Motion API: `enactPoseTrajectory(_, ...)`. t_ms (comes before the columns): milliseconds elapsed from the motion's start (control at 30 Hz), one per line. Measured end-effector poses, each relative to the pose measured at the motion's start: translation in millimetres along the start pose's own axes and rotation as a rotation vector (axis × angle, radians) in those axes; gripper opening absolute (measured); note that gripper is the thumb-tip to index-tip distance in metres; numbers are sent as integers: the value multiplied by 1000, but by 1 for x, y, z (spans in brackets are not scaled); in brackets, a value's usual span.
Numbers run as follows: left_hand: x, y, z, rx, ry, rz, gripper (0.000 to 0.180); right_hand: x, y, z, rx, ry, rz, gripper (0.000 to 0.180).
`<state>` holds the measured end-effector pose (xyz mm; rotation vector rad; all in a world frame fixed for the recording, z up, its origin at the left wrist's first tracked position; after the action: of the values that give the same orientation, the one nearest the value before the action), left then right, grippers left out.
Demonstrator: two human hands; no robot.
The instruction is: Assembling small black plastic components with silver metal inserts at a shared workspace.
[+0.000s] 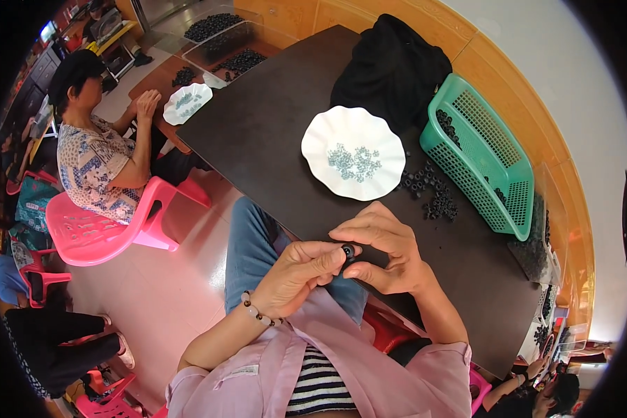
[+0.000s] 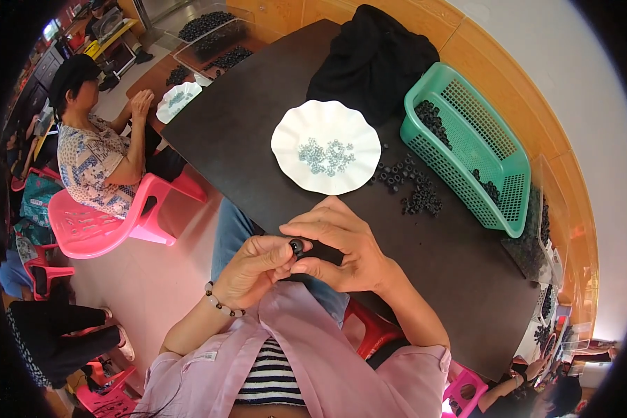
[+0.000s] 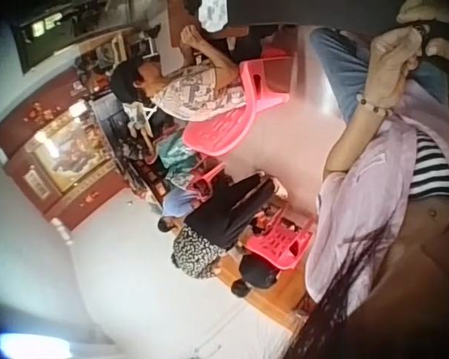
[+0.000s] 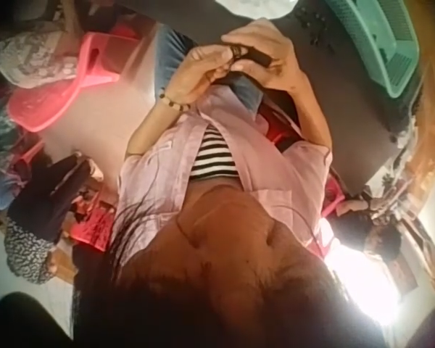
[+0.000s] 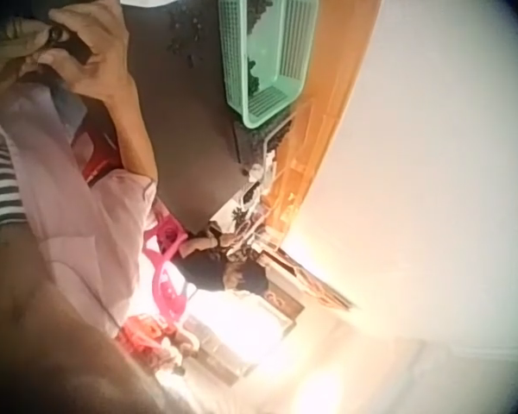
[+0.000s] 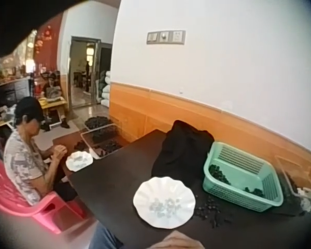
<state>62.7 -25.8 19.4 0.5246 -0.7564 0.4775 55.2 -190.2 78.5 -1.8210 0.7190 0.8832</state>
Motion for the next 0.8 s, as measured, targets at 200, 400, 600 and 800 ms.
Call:
enactPoseTrajectory(200,-5,-2,-2,29,-8,-25,26,3,3,1,-11,9,21,36)
enactPoseTrajectory(400,-3,-13,3,51,-52,39,35,-11,3,-25,81,154,-15,34)
enactPoseTrajectory(600,0,-23,-13,374,-515,218,24,-65,14,-111,431,594,36,31)
enactPoseTrajectory(800,1,-37,-16,393,-661,318,24,-116,103,-213,1237,839,36,22)
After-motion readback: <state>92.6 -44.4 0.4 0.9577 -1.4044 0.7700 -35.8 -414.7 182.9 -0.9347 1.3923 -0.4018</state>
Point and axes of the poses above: each hand's wrist, its own y-axis away from the middle knuckle, its own z-axis out of the palm, x = y × z, the point moved 3 cm from there along -y, towards the middle knuckle, and after that the axes turned 15 degrees about -y, right-handed, at the moved point
